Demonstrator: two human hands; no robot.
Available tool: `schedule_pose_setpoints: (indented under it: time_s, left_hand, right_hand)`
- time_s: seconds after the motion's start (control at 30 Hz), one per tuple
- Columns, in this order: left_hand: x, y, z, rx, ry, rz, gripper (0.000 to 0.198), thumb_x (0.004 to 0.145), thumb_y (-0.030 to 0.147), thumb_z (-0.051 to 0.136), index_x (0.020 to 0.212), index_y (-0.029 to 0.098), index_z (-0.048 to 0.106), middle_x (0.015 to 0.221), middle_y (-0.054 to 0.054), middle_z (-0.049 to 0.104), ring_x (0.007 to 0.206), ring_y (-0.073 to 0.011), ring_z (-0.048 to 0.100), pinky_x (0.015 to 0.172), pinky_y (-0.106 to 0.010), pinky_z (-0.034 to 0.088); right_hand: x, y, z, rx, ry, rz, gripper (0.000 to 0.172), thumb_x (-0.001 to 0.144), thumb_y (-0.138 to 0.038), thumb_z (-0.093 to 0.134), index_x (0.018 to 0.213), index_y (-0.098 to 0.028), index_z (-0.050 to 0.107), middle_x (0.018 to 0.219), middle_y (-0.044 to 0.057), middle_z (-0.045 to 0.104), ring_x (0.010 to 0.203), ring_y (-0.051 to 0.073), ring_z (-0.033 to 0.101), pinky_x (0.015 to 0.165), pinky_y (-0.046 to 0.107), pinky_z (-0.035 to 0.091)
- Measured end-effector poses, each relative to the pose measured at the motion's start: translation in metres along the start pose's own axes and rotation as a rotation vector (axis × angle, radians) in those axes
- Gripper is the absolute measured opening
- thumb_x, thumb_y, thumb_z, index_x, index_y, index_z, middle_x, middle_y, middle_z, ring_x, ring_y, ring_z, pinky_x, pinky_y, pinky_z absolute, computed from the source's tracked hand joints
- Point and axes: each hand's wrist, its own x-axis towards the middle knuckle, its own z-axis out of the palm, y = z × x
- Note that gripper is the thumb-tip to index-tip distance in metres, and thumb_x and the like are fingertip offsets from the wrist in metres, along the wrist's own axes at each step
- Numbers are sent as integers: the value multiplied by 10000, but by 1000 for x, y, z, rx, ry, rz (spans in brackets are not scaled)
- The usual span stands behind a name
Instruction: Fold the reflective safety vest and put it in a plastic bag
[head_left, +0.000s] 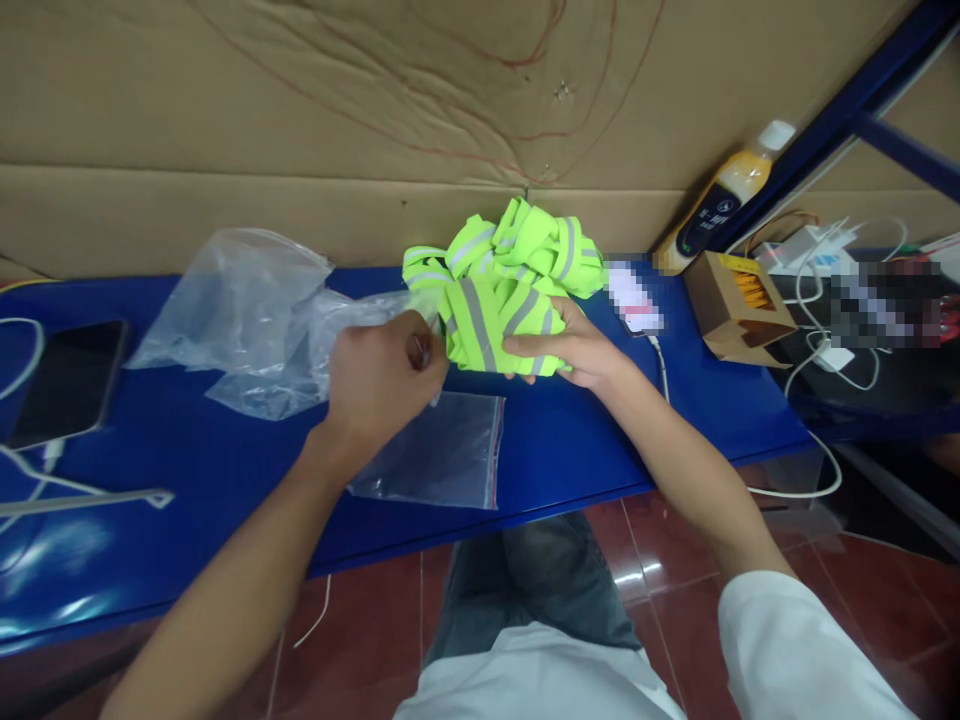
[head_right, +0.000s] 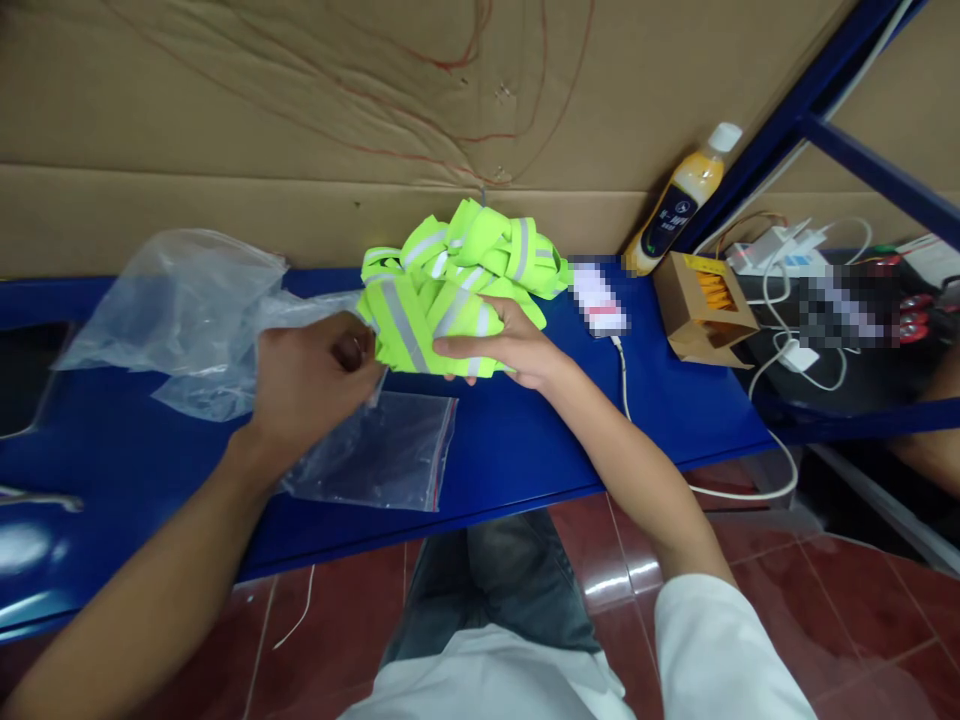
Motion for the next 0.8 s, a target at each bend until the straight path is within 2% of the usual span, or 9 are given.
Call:
schedule_pose_setpoints:
  time_s: [0.13, 0.23, 0.3, 0.37, 0.43, 0.53, 0.6, 0.7, 0.8]
  left_hand:
    - [0, 0, -1, -141, 167, 32, 132, 833, 190, 715, 755, 247, 625, 602, 31, 613, 544, -183, 579, 620, -348, 413]
    - [-1, 1, 1, -246, 188, 47, 91, 869, 209, 741, 827, 253, 673, 659, 37, 672, 575, -181, 629, 628, -337, 439]
    - [0, 0, 2, -258, 161, 66, 97, 915, 249, 745, 848, 254, 674, 672, 32, 683, 580, -179, 638, 631, -332, 445]
    - [1, -1, 1, -244, 111, 117, 106, 938, 267, 741, 865, 253, 665, 679, 26, 688, 582, -177, 639, 620, -327, 429]
    - [2, -2, 0, -218, 80, 175, 95, 946, 258, 726, 886, 251, 653, 686, 19, 686, 585, -177, 625, 617, -326, 407]
    - [1, -1, 2, -209, 103, 208, 89, 964, 254, 702, 910, 253, 632, 687, 15, 666, 584, -182, 591, 620, -337, 378]
    - [0, 0, 5, -231, 141, 199, 106, 976, 275, 706, 916, 259, 620, 680, 19, 654, 573, -185, 573, 623, -348, 369]
    - [-1, 1, 11, -233, 194, 177, 127, 996, 303, 697, 916, 262, 608, 697, 16, 663, 577, -194, 568, 625, -358, 362]
    - [-1, 0, 13, -218, 201, 165, 138, 1009, 303, 673, 904, 258, 597, 710, 8, 661, 583, -199, 563, 627, -359, 364]
  right_hand:
    - [0, 2, 3, -30, -23, 24, 553, 646, -546, 1037, 998, -214, 769, 870, 41, 814, 658, 226, 740, 488, 348, 614]
    - [1, 5, 2, -62, 13, 21, 570, 643, -562, 1033, 1000, -204, 768, 872, 50, 815, 640, 225, 736, 488, 356, 609]
    - [3, 8, 0, -101, 73, -4, 594, 641, -562, 1037, 1028, -198, 771, 887, 60, 819, 647, 238, 737, 516, 391, 626]
    - [5, 10, -3, -170, 147, -66, 617, 643, -537, 1043, 1088, -193, 789, 975, 78, 841, 738, 262, 766, 632, 445, 678]
    - [6, 11, -5, -271, 199, -155, 611, 655, -507, 1038, 1126, -190, 812, 1102, 85, 857, 908, 285, 793, 830, 486, 703]
    - [6, 12, -5, -461, 215, -272, 568, 701, -480, 1002, 1145, -173, 825, 1200, 81, 856, 1096, 309, 787, 1039, 499, 646]
    - [5, 12, -2, -591, 215, -304, 547, 743, -453, 963, 1186, -166, 815, 1204, 76, 855, 1100, 309, 784, 1049, 495, 625]
    - [3, 13, 4, -767, 200, -322, 468, 796, -394, 896, 1204, -184, 803, 1166, 60, 855, 1064, 296, 787, 984, 466, 628]
    - [0, 15, 9, -867, 165, -371, 446, 843, -360, 838, 1244, -170, 796, 1164, 80, 855, 1081, 302, 801, 933, 438, 625]
